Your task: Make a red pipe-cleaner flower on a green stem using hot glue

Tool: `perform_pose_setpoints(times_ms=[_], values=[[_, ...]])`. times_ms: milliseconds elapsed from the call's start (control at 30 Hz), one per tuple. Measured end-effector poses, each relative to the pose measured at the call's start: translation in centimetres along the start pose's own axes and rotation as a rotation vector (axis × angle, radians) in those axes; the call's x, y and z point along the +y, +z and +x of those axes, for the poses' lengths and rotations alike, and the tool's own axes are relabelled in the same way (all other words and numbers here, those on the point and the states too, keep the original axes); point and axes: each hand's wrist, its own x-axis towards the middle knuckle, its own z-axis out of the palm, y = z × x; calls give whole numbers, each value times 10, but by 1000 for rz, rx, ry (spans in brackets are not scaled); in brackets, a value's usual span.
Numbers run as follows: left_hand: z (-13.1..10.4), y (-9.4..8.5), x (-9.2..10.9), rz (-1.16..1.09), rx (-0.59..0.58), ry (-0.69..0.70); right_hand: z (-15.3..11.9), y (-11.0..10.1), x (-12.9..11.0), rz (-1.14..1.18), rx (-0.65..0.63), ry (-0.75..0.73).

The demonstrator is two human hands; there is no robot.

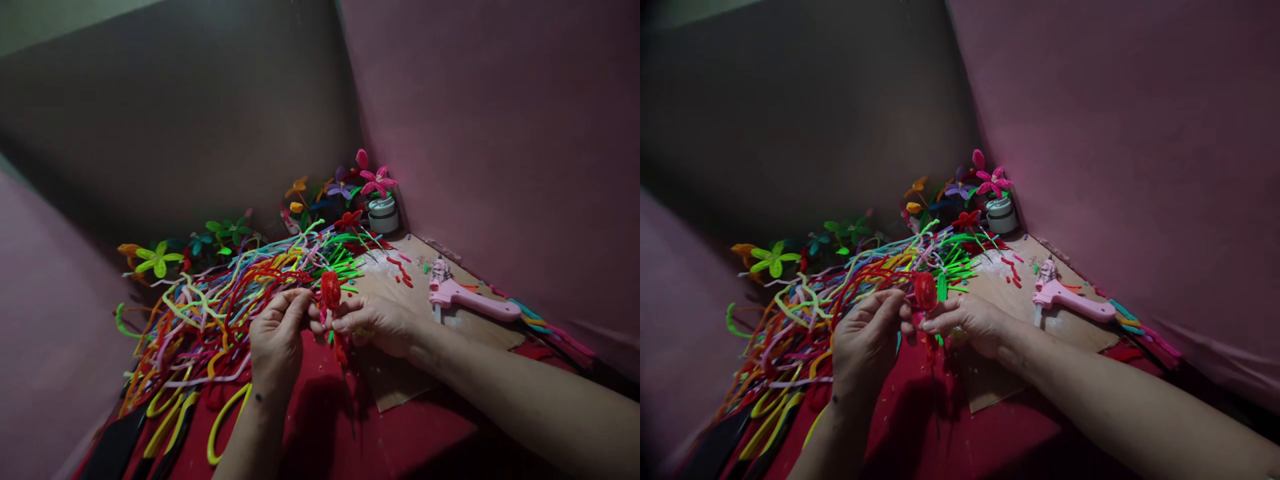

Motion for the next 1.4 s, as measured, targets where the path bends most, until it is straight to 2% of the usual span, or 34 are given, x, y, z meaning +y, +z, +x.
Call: perform_pose_setpoints(times_ms=[167, 300, 367, 567, 767, 900, 1133, 1267, 1400], values=[[-6, -1, 10, 41, 15, 34, 1, -2, 2, -30, 38, 25], [-9, -3, 12, 118, -33, 15, 2, -2, 0, -55, 63, 71], [-9, -5, 13, 197, -54, 49, 2, -1, 0, -62, 88, 90], [-4, -7, 20, 518, -20, 255, 3, -1, 0, -55, 110, 71], [-3, -2, 9, 644, -104, 499, 1, 3, -1, -113, 152, 45], [-6, -1, 4, 693, -82, 590, -2, 9, -3, -151, 172, 2], [-7, 0, 7, 876, -94, 730, -3, 11, 0, -151, 167, -52], [-9, 1, 10, 929, -15, 715, -1, 9, 5, -143, 163, -54], [-8, -2, 14, 809, 134, 504, -2, 12, 4, -115, 155, -23]])
